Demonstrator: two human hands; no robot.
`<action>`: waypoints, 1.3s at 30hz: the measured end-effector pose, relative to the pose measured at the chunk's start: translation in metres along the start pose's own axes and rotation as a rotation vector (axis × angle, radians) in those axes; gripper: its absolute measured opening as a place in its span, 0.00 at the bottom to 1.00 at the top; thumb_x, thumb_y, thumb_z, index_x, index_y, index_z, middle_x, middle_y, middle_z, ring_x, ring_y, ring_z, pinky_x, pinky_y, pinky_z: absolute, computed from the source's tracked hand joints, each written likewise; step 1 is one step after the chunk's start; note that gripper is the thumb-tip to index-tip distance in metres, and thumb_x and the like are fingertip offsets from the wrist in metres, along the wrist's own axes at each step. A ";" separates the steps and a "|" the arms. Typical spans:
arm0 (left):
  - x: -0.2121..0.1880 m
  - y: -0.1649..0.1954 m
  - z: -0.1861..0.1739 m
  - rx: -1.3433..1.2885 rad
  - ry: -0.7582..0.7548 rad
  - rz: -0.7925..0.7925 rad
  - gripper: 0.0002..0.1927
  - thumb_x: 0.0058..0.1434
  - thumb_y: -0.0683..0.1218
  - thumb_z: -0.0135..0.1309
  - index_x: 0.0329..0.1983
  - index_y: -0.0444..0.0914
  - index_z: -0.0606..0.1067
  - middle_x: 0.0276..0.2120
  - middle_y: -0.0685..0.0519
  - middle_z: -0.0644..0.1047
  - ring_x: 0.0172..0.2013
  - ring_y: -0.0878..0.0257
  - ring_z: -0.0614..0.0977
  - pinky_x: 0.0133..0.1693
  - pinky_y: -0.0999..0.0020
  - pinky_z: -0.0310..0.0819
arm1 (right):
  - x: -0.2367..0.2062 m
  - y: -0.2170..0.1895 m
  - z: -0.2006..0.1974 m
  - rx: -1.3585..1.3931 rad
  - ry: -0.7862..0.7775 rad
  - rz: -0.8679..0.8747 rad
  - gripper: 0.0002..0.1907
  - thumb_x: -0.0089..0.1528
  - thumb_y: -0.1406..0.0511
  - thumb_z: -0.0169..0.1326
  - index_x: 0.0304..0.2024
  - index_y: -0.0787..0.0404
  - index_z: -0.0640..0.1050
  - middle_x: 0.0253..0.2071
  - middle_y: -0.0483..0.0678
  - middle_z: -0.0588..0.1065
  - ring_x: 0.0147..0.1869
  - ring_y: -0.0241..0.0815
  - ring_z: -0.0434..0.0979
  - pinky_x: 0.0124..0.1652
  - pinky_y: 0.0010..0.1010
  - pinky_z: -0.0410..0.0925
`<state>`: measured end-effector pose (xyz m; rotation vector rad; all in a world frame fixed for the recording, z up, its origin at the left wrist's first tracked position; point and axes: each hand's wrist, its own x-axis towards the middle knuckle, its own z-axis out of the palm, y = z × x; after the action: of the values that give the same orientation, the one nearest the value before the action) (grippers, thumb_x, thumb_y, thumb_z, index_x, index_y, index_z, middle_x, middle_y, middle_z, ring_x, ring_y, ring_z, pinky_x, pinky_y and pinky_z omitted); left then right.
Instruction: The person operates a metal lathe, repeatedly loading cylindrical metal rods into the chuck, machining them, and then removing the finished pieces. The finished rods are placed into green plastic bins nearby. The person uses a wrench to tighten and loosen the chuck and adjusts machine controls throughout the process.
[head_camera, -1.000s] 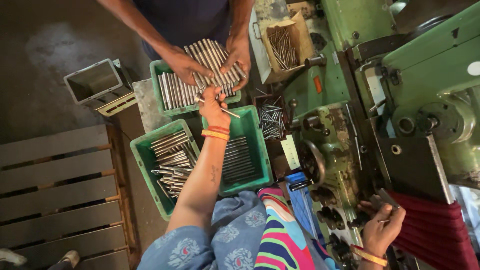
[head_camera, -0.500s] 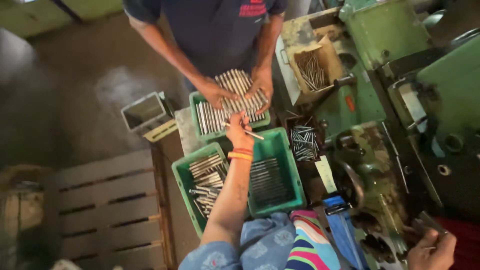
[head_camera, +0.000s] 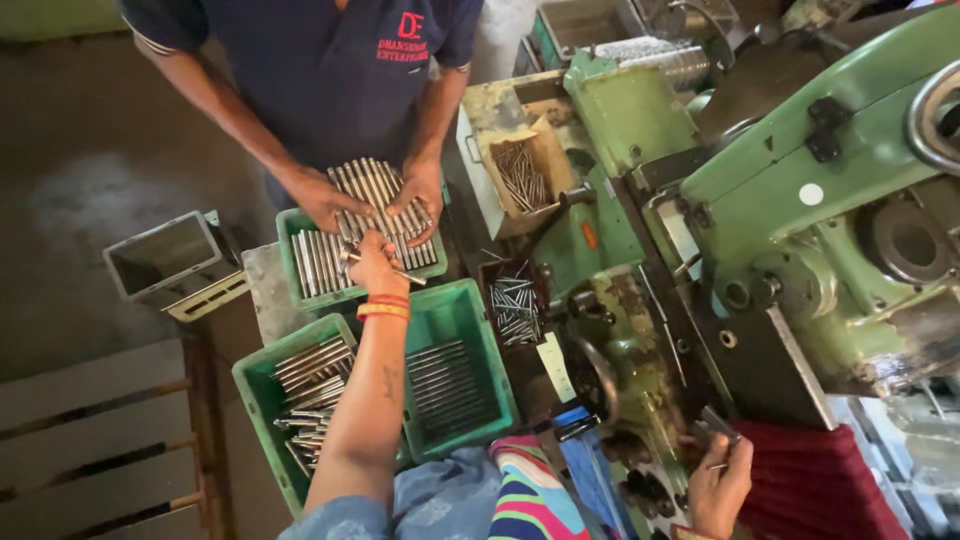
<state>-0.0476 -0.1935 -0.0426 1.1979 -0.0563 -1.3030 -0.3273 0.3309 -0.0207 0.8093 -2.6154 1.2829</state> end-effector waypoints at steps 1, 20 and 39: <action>0.001 0.002 0.003 -0.018 0.014 -0.018 0.10 0.53 0.43 0.61 0.27 0.43 0.69 0.20 0.57 0.72 0.17 0.68 0.72 0.16 0.73 0.59 | 0.000 -0.002 -0.001 -0.035 -0.006 0.003 0.09 0.76 0.66 0.48 0.50 0.68 0.71 0.42 0.58 0.76 0.43 0.47 0.74 0.46 0.37 0.68; -0.038 0.022 -0.029 0.381 -0.393 -0.292 0.10 0.63 0.47 0.54 0.29 0.46 0.67 0.21 0.61 0.65 0.21 0.69 0.67 0.23 0.72 0.57 | 0.155 -0.119 -0.098 -0.235 0.306 -0.346 0.14 0.66 0.77 0.49 0.55 0.68 0.71 0.46 0.63 0.72 0.50 0.67 0.72 0.47 0.49 0.67; -0.152 -0.005 -0.139 1.516 -0.862 0.662 0.18 0.60 0.54 0.59 0.44 0.37 0.70 0.31 0.39 0.81 0.37 0.37 0.82 0.37 0.44 0.76 | 0.117 -0.107 0.015 -0.846 -0.558 -0.426 0.12 0.60 0.64 0.51 0.47 0.48 0.76 0.31 0.51 0.80 0.34 0.54 0.82 0.35 0.46 0.74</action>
<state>-0.0166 0.0098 -0.0225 1.4253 -2.1682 -0.9490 -0.3706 0.2182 0.0833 1.5285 -2.7026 -0.2139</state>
